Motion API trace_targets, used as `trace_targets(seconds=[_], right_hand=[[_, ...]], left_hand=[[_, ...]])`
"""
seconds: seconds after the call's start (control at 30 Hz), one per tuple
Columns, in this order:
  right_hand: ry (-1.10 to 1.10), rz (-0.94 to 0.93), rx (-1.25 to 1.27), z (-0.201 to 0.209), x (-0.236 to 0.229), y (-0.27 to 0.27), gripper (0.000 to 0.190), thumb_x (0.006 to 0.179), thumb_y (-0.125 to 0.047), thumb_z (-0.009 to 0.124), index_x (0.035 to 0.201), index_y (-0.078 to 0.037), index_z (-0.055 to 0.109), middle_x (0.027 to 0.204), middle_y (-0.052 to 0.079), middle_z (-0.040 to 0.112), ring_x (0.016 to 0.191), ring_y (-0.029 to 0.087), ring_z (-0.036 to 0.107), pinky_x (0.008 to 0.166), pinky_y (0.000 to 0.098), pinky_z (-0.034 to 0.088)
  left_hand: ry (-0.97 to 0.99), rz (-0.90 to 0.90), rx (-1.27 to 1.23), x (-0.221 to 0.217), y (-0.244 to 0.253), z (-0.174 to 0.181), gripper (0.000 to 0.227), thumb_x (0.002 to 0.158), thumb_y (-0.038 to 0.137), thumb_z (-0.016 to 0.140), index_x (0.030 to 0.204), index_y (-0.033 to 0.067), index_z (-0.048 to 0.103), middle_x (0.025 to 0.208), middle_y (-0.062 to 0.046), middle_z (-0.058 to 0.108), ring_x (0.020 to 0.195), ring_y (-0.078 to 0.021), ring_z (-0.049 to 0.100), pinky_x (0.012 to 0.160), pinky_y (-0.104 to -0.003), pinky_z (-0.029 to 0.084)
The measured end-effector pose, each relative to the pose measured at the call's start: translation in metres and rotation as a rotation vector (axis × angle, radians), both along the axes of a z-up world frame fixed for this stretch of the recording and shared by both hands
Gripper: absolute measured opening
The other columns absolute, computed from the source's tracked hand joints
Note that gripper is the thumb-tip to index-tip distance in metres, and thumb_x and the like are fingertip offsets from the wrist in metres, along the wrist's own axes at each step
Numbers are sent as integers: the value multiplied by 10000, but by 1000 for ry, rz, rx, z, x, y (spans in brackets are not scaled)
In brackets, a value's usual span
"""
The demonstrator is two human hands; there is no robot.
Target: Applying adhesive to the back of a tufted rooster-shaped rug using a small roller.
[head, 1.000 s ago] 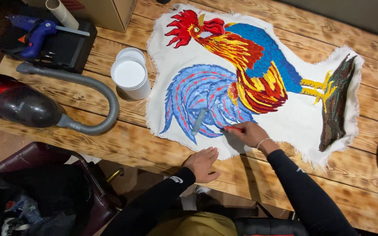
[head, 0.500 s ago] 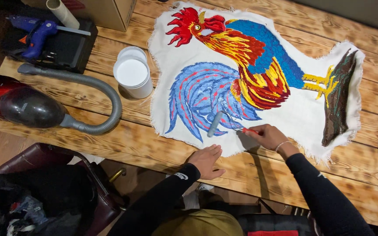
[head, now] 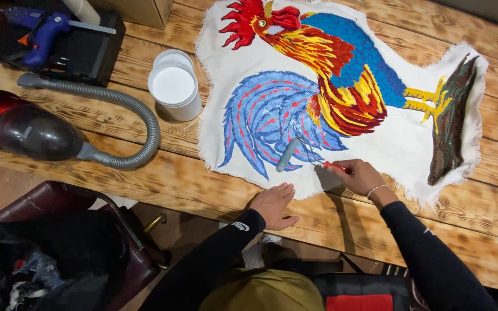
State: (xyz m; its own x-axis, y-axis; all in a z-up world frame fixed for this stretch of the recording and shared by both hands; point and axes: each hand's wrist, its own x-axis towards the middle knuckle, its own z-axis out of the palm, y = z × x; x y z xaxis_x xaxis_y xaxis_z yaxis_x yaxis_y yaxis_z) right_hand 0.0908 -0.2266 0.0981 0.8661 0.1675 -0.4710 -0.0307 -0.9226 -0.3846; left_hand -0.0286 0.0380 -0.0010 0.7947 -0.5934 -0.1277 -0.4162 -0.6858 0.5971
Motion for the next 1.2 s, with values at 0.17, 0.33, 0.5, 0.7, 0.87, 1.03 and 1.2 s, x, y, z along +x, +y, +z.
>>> trace_targets(seconds=[0.17, 0.33, 0.5, 0.7, 0.87, 1.03, 1.2], right_hand=[[-25, -30, -16, 9, -2, 43, 449, 933, -531, 642, 1184, -194, 800, 792, 189, 755, 704, 306, 728, 711, 392, 556], [-33, -25, -9, 3, -7, 22, 457, 914, -539, 642, 1160, -185, 793, 757, 160, 763, 676, 307, 745, 689, 399, 560], [-143, -32, -42, 17, -16, 70, 436, 921, -540, 629, 1137, -206, 809, 785, 167, 752, 733, 354, 723, 697, 435, 556], [-240, -37, -44, 19, -33, 70, 431, 940, -519, 638, 1132, -166, 794, 836, 171, 752, 788, 387, 719, 694, 456, 563], [-209, -91, -74, 5, -34, 79, 435, 931, -513, 642, 1143, -160, 784, 823, 181, 755, 769, 370, 742, 696, 446, 574], [-306, -72, 8, 9, -40, 101, 420, 961, -485, 629, 1116, -130, 791, 854, 170, 761, 784, 380, 724, 698, 448, 560], [-199, -215, -55, 14, -66, 82, 447, 935, -497, 632, 1170, -140, 761, 823, 189, 754, 742, 367, 747, 677, 435, 571]], left_hand=[[-17, -19, 15, -1, -1, -1, 927, 922, 645, 522, 1505, -67, 412, 1603, -201, 389, 1503, -340, 330, 1215, -423, 279], [-3, -44, 40, 1, 0, -3, 936, 926, 653, 514, 1511, -69, 395, 1609, -202, 376, 1501, -341, 324, 1217, -415, 276], [-49, -26, 14, -1, -1, -5, 922, 923, 657, 519, 1486, -68, 428, 1600, -207, 407, 1507, -339, 353, 1233, -411, 284], [-59, -43, -5, 1, 1, -4, 937, 924, 655, 519, 1490, -85, 420, 1586, -225, 414, 1490, -353, 359, 1222, -413, 283], [-41, -44, -20, 2, 2, -6, 954, 919, 660, 514, 1496, -92, 408, 1584, -232, 409, 1486, -358, 351, 1210, -419, 279], [40, -86, 77, 4, 2, -1, 903, 939, 671, 487, 1476, -54, 458, 1603, -200, 438, 1545, -337, 347, 1268, -406, 279], [23, -36, -62, 2, 0, -17, 972, 887, 667, 529, 1489, -87, 412, 1583, -234, 397, 1488, -353, 333, 1200, -424, 266]])
